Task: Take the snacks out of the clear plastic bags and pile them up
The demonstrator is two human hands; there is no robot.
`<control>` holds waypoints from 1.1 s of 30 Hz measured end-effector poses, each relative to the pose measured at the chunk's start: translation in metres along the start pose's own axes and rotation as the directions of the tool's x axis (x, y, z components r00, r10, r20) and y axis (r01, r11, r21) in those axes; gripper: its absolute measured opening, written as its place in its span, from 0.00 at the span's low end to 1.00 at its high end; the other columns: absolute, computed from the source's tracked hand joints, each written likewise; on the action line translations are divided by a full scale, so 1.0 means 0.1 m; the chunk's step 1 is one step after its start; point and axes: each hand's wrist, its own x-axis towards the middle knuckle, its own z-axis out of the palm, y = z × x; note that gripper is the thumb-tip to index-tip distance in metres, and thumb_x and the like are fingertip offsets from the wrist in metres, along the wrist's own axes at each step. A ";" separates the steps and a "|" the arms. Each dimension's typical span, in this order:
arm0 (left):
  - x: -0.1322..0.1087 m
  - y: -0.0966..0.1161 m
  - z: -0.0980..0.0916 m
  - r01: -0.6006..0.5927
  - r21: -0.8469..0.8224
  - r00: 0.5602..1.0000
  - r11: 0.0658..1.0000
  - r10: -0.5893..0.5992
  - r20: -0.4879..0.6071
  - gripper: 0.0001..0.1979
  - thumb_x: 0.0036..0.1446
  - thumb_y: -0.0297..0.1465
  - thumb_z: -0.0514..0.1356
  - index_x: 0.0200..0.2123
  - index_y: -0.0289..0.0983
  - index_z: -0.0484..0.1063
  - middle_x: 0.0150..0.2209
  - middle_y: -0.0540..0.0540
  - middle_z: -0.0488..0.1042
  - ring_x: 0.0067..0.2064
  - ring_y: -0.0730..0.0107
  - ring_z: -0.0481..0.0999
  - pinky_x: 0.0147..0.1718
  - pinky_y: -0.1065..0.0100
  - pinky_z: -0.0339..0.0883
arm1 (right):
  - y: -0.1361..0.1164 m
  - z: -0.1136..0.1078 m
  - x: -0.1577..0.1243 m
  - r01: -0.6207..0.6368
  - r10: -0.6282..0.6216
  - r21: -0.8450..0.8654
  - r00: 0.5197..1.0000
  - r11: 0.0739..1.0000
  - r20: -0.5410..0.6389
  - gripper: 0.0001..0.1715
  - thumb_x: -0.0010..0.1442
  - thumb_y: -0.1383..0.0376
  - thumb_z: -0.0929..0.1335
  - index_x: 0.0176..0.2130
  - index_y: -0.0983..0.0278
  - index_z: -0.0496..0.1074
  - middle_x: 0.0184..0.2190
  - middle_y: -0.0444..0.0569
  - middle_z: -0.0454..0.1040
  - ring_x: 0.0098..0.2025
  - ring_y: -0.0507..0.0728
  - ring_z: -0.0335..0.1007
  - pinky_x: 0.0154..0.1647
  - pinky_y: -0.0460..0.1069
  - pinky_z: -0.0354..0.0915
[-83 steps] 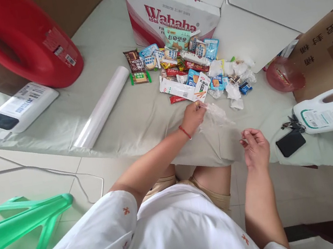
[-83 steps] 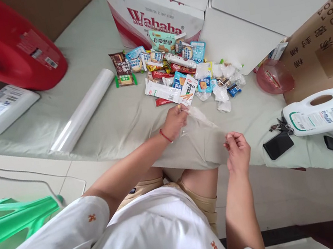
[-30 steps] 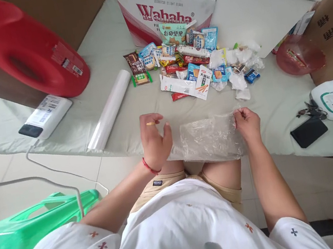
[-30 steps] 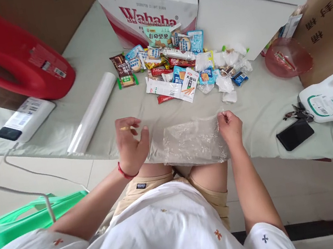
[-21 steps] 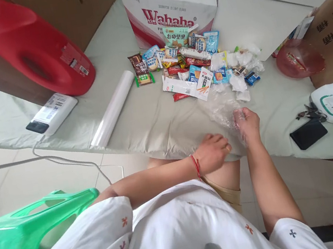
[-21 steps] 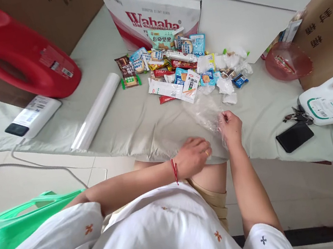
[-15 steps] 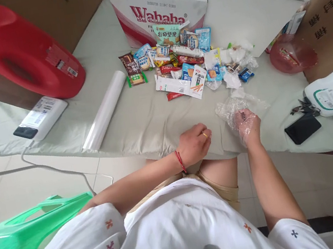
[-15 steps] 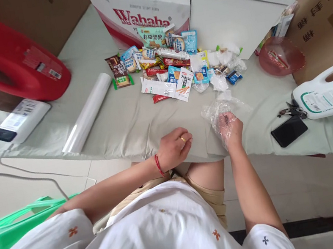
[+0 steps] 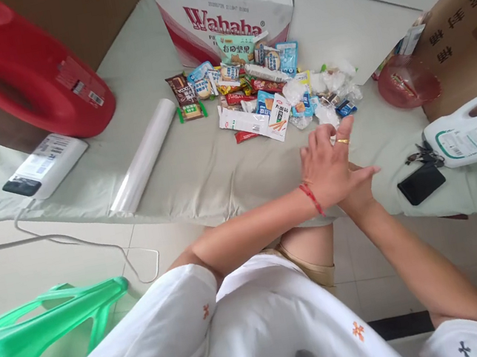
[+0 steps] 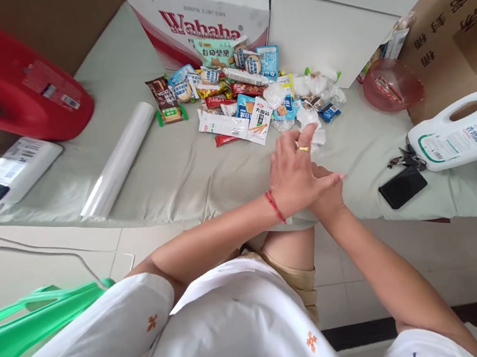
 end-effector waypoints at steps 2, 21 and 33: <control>0.06 -0.11 0.09 0.057 0.028 0.992 0.998 -0.059 0.110 0.29 0.55 0.38 0.71 0.57 0.37 0.69 0.54 0.36 0.72 0.55 0.49 0.72 0.51 0.55 0.67 | -0.01 -0.04 0.00 0.035 -0.025 -0.174 0.998 0.984 0.060 0.08 0.64 0.65 0.68 0.34 0.63 0.76 0.30 0.55 0.76 0.34 0.59 0.71 0.36 0.51 0.59; -1.52 -1.38 -1.32 0.804 0.039 0.550 0.593 -0.767 0.329 0.26 0.63 0.49 0.53 0.18 0.40 0.63 0.14 0.50 0.67 0.19 0.73 0.64 0.24 0.70 0.58 | 0.13 0.54 0.17 -0.313 0.383 0.617 0.923 0.722 0.019 0.20 0.59 0.48 0.71 0.33 0.61 0.71 0.21 0.39 0.68 0.21 0.51 0.59 0.24 0.47 0.58; -0.61 -0.31 -1.64 0.091 0.095 0.987 0.991 -0.077 -0.144 0.11 0.67 0.38 0.58 0.33 0.38 0.68 0.32 0.48 0.71 0.30 0.72 0.68 0.32 0.69 0.62 | -0.11 0.37 0.11 0.062 -0.036 0.207 0.991 0.976 -0.127 0.22 0.68 0.51 0.63 0.38 0.64 0.76 0.29 0.47 0.76 0.30 0.54 0.67 0.37 0.49 0.61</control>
